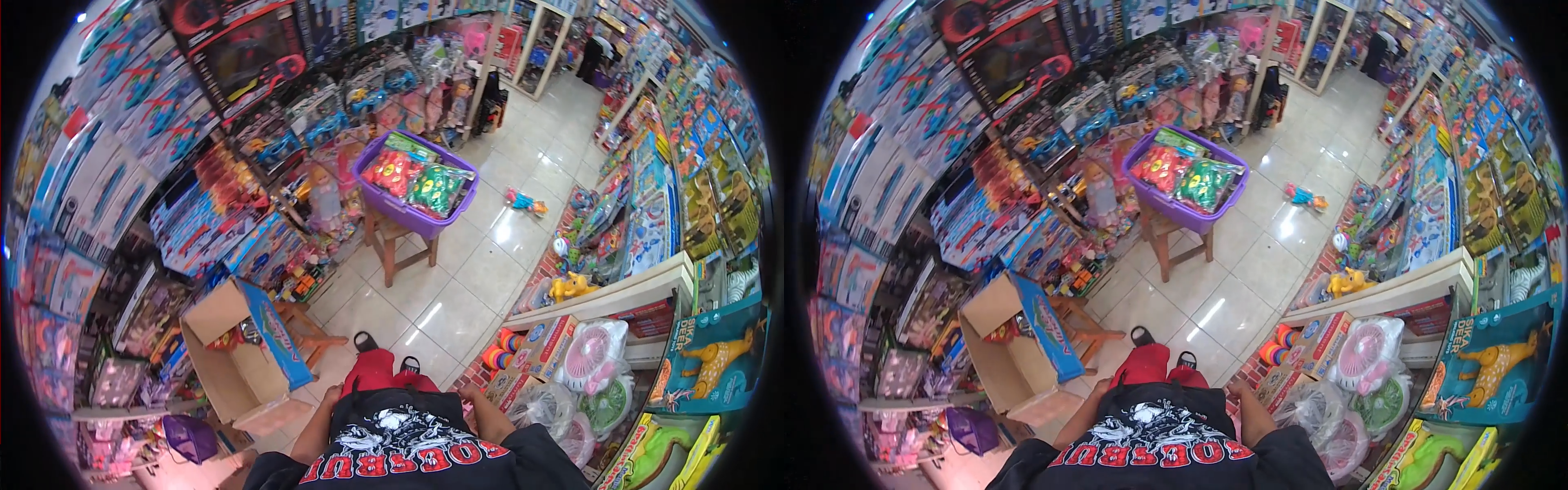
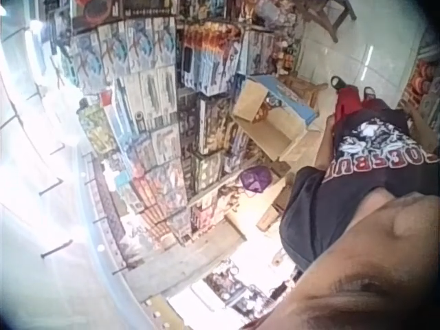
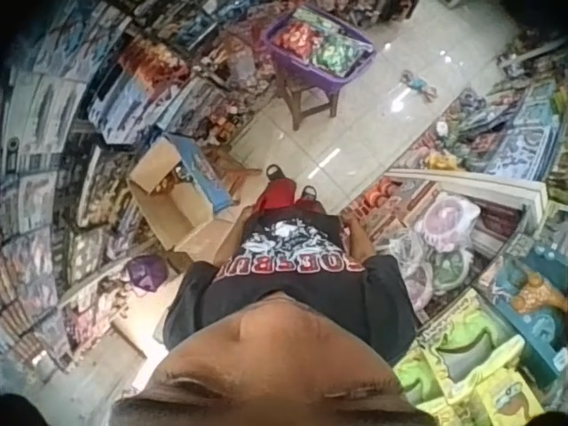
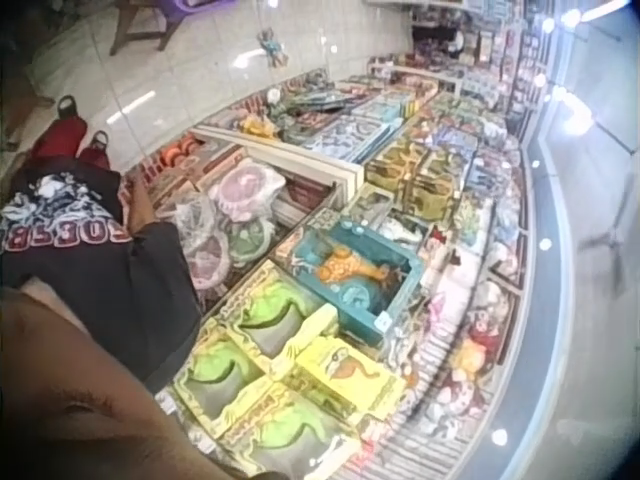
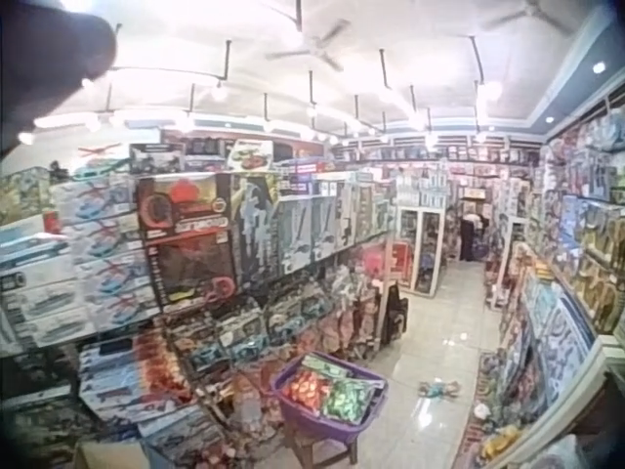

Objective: Transferring packaged toys from a purple plastic basket into a cardboard box and vice versa.

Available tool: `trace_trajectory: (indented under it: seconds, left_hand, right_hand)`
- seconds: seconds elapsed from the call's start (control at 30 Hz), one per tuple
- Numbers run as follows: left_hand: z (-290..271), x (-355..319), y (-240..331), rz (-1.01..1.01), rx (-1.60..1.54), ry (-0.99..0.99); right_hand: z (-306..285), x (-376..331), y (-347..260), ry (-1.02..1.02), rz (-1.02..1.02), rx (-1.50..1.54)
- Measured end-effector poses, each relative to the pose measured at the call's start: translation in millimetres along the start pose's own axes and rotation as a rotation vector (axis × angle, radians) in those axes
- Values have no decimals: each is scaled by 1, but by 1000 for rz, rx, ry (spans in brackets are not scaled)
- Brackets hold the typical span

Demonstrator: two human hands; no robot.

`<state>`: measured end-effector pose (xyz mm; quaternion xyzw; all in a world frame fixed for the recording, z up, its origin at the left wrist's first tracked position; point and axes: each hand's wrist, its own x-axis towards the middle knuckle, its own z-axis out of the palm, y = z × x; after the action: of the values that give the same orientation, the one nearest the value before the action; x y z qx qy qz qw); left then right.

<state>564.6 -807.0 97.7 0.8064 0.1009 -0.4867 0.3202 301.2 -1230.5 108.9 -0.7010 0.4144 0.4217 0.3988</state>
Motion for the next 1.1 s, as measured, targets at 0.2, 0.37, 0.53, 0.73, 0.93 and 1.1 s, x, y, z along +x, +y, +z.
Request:
trace_trajectory:
  seconds: [0.2, 0.37, 0.53, 0.73, 0.93, 1.1]
  left_hand:
    - [-16, -56, -55, 11, 262, -23]
    - [-37, -82, -115, 96, 411, 96]
    - [-48, -93, -174, 19, -209, 84]
    - [-85, -125, -255, -20, -425, 122]
    - [-129, -153, -329, -277, -651, 133]
    - [-182, -147, -337, 6, -768, 665]
  right_hand:
    - [0, 9, -27, 94, -10, -4]
    - [7, 0, -102, 107, -161, -177]
    - [43, 2, -155, 144, -119, -14]
    - [133, -19, -229, 136, -128, 29]
    - [195, -35, -272, 242, -313, -44]
    - [193, -66, -326, 417, -576, 457]
